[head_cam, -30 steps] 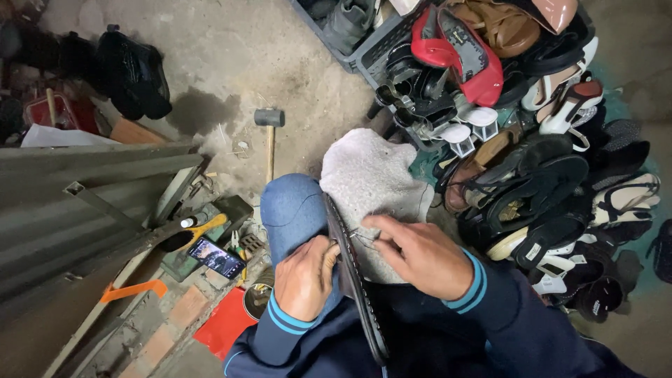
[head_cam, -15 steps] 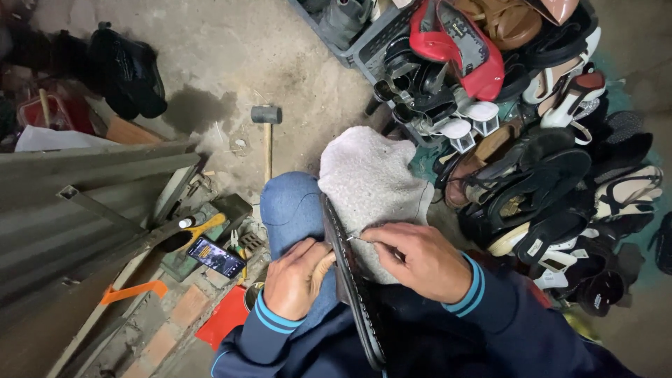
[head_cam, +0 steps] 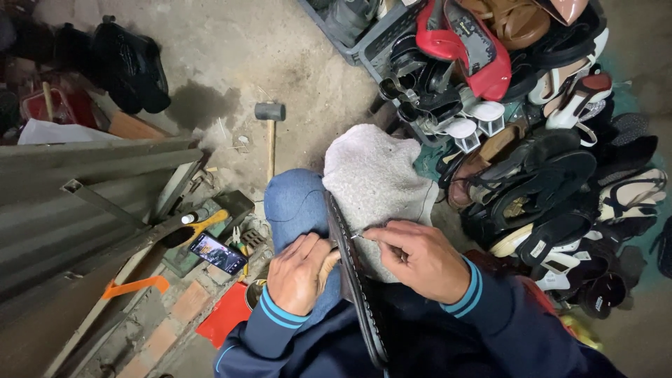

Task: The person sits on the floor and sews a brown sandal using a needle and thread. They repeatedly push the needle through the sole and pull the thread to secure the stitching, occasionally adjusting the sandal's position on their lap.

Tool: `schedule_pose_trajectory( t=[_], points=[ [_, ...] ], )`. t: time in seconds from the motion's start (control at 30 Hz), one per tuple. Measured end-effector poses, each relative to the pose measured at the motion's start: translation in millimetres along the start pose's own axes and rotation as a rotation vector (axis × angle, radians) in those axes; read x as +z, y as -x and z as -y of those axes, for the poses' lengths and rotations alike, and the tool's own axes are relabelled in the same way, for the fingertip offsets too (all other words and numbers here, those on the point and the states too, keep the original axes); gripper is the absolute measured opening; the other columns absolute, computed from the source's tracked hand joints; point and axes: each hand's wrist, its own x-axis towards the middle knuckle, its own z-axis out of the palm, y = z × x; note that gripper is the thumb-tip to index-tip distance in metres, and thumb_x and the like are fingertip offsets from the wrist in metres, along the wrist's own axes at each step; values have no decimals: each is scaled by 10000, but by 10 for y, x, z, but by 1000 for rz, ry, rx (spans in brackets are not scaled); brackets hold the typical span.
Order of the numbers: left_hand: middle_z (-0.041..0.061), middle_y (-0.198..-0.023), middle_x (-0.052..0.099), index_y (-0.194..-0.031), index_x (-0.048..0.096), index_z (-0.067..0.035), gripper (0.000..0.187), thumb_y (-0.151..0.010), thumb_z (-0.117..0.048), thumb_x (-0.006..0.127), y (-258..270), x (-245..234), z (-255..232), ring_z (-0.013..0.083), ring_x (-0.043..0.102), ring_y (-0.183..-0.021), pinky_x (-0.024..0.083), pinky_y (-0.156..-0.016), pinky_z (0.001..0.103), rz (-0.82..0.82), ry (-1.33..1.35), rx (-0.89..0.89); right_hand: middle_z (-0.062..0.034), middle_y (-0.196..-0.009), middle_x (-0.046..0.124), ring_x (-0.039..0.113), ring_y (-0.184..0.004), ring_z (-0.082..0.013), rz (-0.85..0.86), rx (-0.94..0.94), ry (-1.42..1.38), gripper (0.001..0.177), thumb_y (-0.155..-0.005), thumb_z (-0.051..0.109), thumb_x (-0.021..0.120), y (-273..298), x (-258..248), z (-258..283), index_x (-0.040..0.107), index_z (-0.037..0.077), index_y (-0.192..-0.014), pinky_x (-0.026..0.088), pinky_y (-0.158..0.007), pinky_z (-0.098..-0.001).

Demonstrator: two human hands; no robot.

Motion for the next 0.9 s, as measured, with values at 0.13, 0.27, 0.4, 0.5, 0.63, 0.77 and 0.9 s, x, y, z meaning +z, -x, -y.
schedule_pose_trajectory(
  t=[0.13,0.27,0.4,0.5,0.63,0.77,0.9],
  points=[
    [55,-765,486,-815,518,-109,376,-1066,-389,502,16,43,27,266,528,-695,453,-562,419,7,-24,-4,-51,-798,673,607,-627,-216,-10,11,-7,278,-906,6,610,16,19,-8,736,37,-1152,519,-661,-374],
    [45,-753,526,-822,534,-128,392,-1067,-429,485,14,69,65,262,590,-693,478,-558,409,26,-76,12,-68,-802,673,616,-658,-229,4,-2,-22,291,-902,9,614,34,44,-9,727,20,-1169,515,-671,-385],
    [20,-672,528,-764,517,-150,444,-1042,-495,536,49,113,106,231,610,-602,459,-475,396,7,-166,-11,-53,-775,651,614,-678,-221,59,21,-33,310,-913,34,602,17,62,43,723,56,-1197,504,-657,-382],
    [24,-690,530,-783,523,-150,414,-1047,-469,536,58,93,82,238,595,-612,465,-492,396,9,-163,-23,-63,-811,680,633,-675,-225,29,-1,-48,302,-908,12,608,13,81,41,721,41,-1187,521,-659,-372],
    [21,-680,513,-778,512,-144,415,-1046,-460,539,59,65,75,230,581,-613,450,-490,389,-21,-130,-25,-77,-848,700,658,-709,-245,19,-12,-33,316,-901,10,610,11,100,39,713,40,-1198,536,-688,-383],
    [26,-707,538,-791,532,-139,398,-1055,-438,525,16,6,45,240,595,-640,484,-521,390,-3,-121,-11,-55,-771,638,606,-650,-207,46,9,-27,313,-926,13,595,-1,86,82,722,46,-1210,511,-627,-366],
    [40,-716,604,-828,554,-130,400,-1065,-444,485,1,-23,48,267,634,-677,498,-535,413,71,-106,-10,-38,-747,602,619,-725,-228,95,14,13,339,-912,35,578,8,122,69,717,75,-1219,508,-668,-386]
  ],
)
